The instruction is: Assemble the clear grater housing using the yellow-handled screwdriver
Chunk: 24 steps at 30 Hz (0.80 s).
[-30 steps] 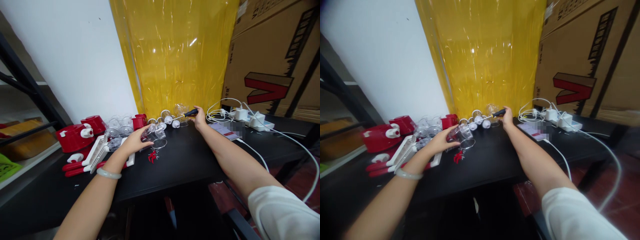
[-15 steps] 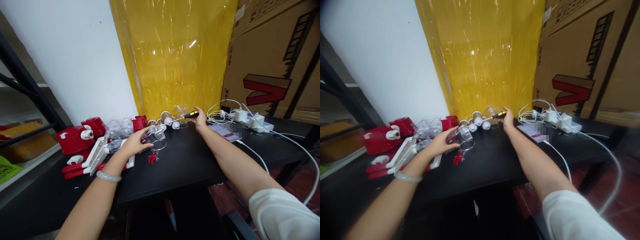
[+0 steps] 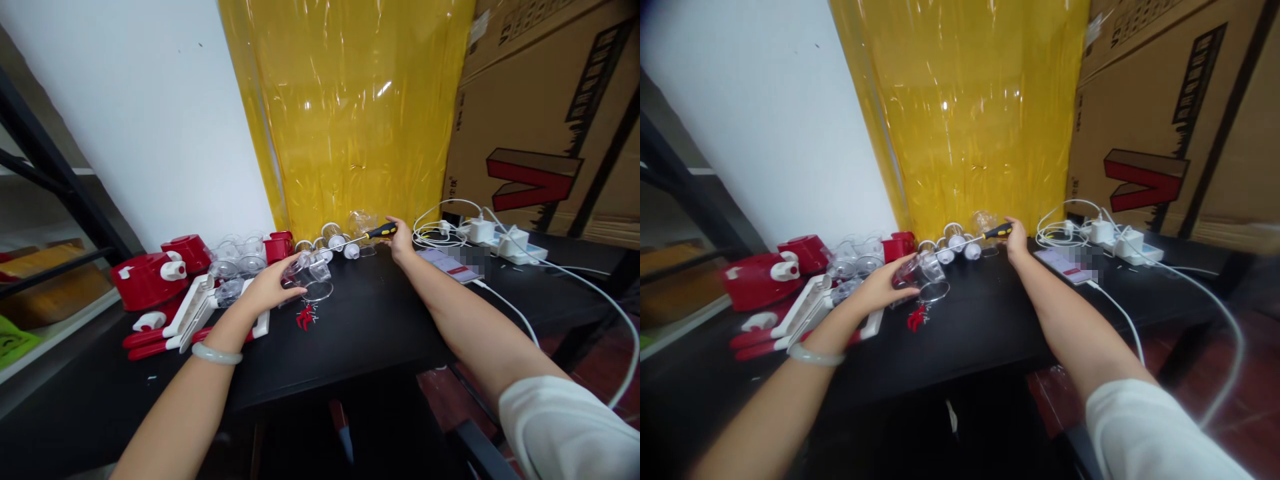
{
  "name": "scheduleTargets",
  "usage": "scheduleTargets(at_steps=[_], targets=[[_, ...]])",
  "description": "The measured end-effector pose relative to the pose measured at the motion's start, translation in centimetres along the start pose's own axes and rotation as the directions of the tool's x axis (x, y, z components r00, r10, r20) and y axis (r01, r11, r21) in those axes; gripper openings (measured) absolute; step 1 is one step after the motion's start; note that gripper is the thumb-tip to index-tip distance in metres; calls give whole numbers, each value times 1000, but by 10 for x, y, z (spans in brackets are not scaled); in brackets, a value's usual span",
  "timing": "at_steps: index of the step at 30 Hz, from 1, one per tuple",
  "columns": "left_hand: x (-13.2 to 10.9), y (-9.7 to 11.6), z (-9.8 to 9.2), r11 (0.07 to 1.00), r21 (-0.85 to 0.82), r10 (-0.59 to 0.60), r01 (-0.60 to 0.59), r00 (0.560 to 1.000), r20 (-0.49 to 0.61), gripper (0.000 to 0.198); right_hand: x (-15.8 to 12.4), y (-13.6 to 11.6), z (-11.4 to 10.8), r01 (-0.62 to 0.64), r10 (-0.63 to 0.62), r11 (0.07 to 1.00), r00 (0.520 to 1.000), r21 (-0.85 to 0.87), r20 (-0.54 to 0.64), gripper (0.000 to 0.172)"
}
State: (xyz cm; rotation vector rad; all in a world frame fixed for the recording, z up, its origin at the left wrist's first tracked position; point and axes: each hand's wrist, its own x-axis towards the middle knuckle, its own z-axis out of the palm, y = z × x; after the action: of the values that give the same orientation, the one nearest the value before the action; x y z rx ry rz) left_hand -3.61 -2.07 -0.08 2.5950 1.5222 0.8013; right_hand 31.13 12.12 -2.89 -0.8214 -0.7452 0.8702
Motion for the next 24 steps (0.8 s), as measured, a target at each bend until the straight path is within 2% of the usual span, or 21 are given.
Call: scheduleTargets(at_steps=[5, 7, 10, 13, 16, 19, 22, 24], targets=[[0, 0, 0, 1000, -11, 16, -16, 1000, -4, 88, -2, 1, -2, 72, -70, 994, 997, -88, 22, 46], [0, -1, 0, 1000, -9, 14, -14, 1000, -1, 89, -2, 1, -2, 32, -31, 997, 999, -63, 15, 49], [0, -1, 0, 1000, -1, 19, -19, 1000, -4, 88, -1, 1, -2, -33, 33, 999, 999, 3, 22, 44], [1, -1, 0, 1000, 10, 25, -25, 1000, -8, 87, 3, 3, -3, -8, 9, 1000, 1000, -24, 27, 39], [1, -1, 0, 1000, 22, 22, -22, 1000, 3, 89, 4, 4, -3, 38, -36, 996, 999, -81, 20, 44], [1, 0, 0, 1000, 29, 11, -11, 1000, 6, 90, 0, 0, -1, -13, 13, 998, 1000, -56, 6, 46], [1, 0, 0, 1000, 26, 9, -9, 1000, 7, 91, -4, -4, 1, -98, 97, 995, 995, 29, 16, 37], [1, 0, 0, 1000, 22, 12, -12, 1000, 4, 91, -3, -3, 1, -108, 108, 993, 994, 48, 17, 31]])
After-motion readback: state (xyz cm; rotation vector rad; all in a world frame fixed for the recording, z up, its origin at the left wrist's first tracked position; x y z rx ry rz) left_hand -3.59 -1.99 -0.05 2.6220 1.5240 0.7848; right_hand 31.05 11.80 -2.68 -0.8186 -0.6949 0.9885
